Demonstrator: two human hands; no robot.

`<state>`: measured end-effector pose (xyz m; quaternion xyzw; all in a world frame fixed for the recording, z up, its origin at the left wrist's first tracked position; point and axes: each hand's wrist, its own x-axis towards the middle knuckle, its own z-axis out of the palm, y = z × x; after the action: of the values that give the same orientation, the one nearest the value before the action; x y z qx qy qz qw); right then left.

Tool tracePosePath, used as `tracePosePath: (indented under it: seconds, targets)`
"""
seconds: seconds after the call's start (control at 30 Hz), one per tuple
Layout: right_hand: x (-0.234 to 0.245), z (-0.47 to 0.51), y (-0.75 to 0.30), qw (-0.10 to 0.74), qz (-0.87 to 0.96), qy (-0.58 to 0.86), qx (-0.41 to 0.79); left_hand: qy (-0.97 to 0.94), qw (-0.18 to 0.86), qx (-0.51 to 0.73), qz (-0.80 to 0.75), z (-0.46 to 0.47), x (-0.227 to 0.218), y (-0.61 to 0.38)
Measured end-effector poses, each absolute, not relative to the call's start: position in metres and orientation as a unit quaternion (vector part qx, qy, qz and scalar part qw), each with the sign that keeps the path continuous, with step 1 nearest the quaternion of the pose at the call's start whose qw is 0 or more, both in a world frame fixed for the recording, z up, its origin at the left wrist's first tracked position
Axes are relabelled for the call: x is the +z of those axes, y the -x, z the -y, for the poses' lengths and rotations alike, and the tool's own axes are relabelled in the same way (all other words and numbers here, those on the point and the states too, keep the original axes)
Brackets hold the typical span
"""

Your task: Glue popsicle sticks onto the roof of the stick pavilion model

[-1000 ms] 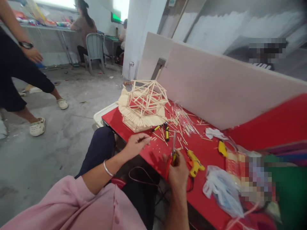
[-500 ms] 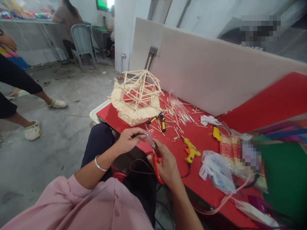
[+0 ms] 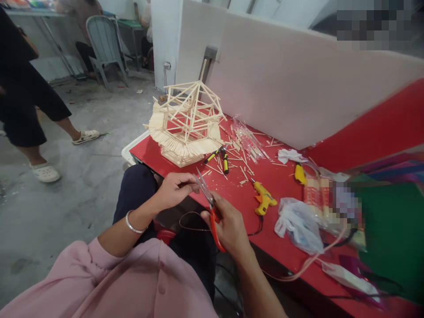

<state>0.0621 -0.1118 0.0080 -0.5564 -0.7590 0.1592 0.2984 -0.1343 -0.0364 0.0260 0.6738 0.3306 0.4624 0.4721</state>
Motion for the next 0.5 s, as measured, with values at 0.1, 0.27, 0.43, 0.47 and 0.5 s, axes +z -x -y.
tracePosePath:
  seconds: [0.1, 0.27, 0.43, 0.47, 0.5]
  targets:
    - [-0.001, 0.118, -0.061, 0.302, 0.745, 0.567, 0.180, -0.673, 0.488, 0.442, -0.337, 0.040, 0.020, 0.135]
    - [-0.016, 0.127, -0.062, 0.294, 0.723, 0.574, 0.246, -0.650, 0.532, 0.424, -0.339, 0.045, 0.002, 0.134]
    - [-0.022, 0.129, -0.064, 0.300, 0.716, 0.574, 0.260, -0.649, 0.544, 0.411, -0.338, 0.045, -0.004, 0.133]
    - [-0.023, 0.128, -0.065, 0.307, 0.712, 0.576, 0.259, -0.653, 0.536, 0.411, -0.344, 0.044, -0.004, 0.133]
    - [-0.025, 0.128, -0.067, 0.313, 0.707, 0.581, 0.255, -0.656, 0.528, 0.412, -0.349, 0.044, -0.004, 0.133]
